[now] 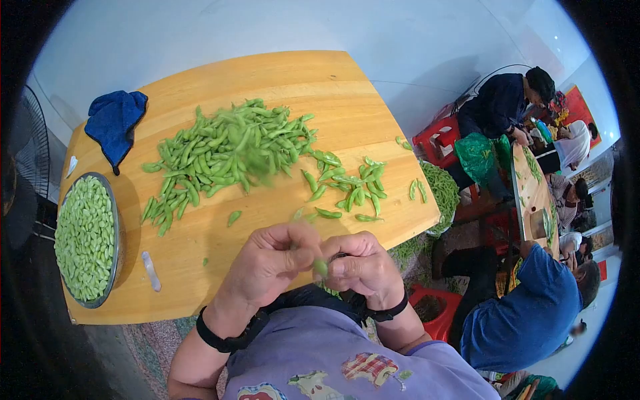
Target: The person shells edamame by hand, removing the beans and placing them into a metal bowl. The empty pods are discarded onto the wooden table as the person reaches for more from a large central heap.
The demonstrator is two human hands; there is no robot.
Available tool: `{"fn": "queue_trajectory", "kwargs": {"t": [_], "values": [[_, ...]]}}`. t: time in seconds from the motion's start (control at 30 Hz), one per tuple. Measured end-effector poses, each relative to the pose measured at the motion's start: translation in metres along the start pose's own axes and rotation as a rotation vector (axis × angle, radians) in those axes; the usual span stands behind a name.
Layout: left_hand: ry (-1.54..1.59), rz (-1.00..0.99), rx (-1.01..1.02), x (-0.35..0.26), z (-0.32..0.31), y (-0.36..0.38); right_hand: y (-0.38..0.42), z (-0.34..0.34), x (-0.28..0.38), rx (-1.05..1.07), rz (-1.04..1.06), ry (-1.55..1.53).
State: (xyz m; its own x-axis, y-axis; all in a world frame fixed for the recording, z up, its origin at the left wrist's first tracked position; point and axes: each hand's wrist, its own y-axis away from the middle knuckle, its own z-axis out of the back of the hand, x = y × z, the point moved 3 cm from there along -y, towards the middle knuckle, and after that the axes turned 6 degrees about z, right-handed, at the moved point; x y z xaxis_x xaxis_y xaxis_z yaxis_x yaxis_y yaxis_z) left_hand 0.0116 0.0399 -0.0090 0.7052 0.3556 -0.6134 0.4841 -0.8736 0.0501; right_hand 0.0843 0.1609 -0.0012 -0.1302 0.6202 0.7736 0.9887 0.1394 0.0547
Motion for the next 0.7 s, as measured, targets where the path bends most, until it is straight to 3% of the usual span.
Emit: {"fn": "queue_trajectory", "kwargs": {"t": [0.1,0.13,0.17,0.2,0.27,0.3,0.37,0.43,0.47,0.5,0.57,0.63,0.7], "values": [[0.015,0.048,0.011,0.001,0.001,-0.004,-0.003,0.009,-0.001,-0.094,-0.020,0.025],[-0.003,0.087,-0.122,0.000,0.000,-0.005,-0.004,0.007,0.000,-0.093,-0.022,0.023],[-0.024,0.121,-0.257,-0.001,0.002,-0.006,-0.007,0.002,0.010,-0.169,0.189,0.583],[-0.029,0.115,-0.263,0.000,0.004,-0.009,-0.009,-0.006,0.020,-0.239,0.407,1.139],[-0.533,-0.013,-0.290,0.000,0.011,-0.013,-0.010,-0.014,0.021,-0.259,0.427,1.242],[-0.539,-0.020,-0.311,-0.004,0.012,-0.012,-0.010,-0.018,0.023,-0.289,0.447,1.349],[-0.686,0.123,-0.305,-0.008,0.009,-0.010,-0.009,-0.014,0.023,-0.290,0.347,1.230],[-0.783,0.121,-0.329,-0.012,0.009,-0.006,-0.008,-0.004,0.016,-0.293,0.307,1.067],[-0.745,0.107,-0.271,-0.011,0.010,-0.004,-0.006,-0.002,0.014,-0.327,0.168,0.884],[-0.707,0.091,-0.210,-0.011,0.011,-0.003,-0.005,-0.003,0.017,-0.319,0.164,0.876],[-0.746,0.027,-0.161,-0.013,0.013,0.000,-0.003,-0.001,0.012,-0.378,-0.033,0.397],[-0.818,0.063,-0.144,-0.017,0.011,0.001,-0.006,0.001,0.005,-0.368,-0.027,0.400],[-0.842,0.094,-0.194,-0.016,0.016,0.001,-0.011,-0.002,0.001,-0.303,0.229,0.992]]}}
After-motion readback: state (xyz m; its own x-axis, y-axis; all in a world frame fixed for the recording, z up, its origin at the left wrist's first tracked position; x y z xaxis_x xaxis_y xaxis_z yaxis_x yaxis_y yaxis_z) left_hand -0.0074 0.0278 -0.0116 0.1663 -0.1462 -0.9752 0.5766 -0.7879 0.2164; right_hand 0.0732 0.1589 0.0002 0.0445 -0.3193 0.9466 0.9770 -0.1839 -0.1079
